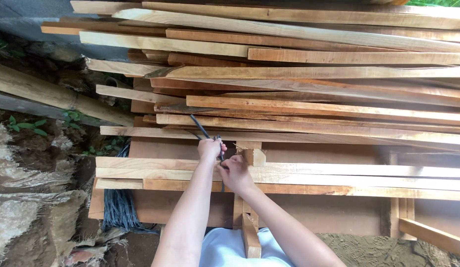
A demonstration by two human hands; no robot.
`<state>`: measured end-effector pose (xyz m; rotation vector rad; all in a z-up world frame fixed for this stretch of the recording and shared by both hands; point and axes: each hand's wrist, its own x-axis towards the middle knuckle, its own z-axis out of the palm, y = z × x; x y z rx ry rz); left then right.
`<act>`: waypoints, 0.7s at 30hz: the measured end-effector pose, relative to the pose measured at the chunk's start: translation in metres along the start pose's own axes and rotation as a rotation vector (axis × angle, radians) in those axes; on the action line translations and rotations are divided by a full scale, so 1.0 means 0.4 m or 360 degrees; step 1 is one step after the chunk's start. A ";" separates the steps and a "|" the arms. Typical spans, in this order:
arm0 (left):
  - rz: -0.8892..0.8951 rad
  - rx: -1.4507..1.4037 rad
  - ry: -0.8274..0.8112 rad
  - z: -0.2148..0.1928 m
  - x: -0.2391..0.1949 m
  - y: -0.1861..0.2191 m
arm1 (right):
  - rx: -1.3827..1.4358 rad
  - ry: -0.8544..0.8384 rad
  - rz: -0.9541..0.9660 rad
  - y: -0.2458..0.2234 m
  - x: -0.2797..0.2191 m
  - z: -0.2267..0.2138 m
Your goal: The person ties a bundle of wooden planks together using a black strap. They wrap the strap around the wood, pull it tight, and tie a knot to secure the bundle. The person then lifts the tied bundle and places it on top of a larger stack of similar wooden planks.
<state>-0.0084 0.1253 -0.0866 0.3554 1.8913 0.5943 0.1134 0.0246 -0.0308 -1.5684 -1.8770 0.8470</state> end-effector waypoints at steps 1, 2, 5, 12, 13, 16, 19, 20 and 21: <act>0.0000 0.0006 -0.0001 0.007 -0.001 0.002 | 0.0002 0.0003 0.0005 -0.004 -0.007 -0.023; 0.0030 -0.0006 0.0018 0.008 -0.004 -0.002 | -0.0066 -0.0003 -0.0171 -0.012 -0.018 -0.043; 0.0092 -0.0021 0.0033 0.008 -0.016 0.002 | -0.0232 -0.0035 -0.0482 -0.045 -0.025 -0.110; 0.0564 0.0143 -0.0197 -0.057 -0.119 0.011 | 0.0287 -0.0016 -0.0184 -0.112 -0.057 -0.158; 0.0561 0.0132 -0.0192 -0.053 -0.122 0.031 | 0.0284 -0.0025 -0.0191 -0.101 -0.010 -0.148; 0.0889 0.0433 -0.0058 -0.089 -0.159 0.011 | 0.0444 0.0075 0.0070 -0.065 0.051 -0.071; 0.0926 0.0373 -0.0046 -0.096 -0.169 0.006 | 0.0315 -0.0104 0.0304 0.001 0.116 -0.005; 0.0901 0.0410 -0.0002 -0.101 -0.163 0.001 | 0.0310 -0.0165 0.0429 -0.007 0.133 0.002; 0.0875 0.0447 0.0043 -0.107 -0.156 -0.004 | 0.0303 -0.0227 0.0554 -0.016 0.150 0.010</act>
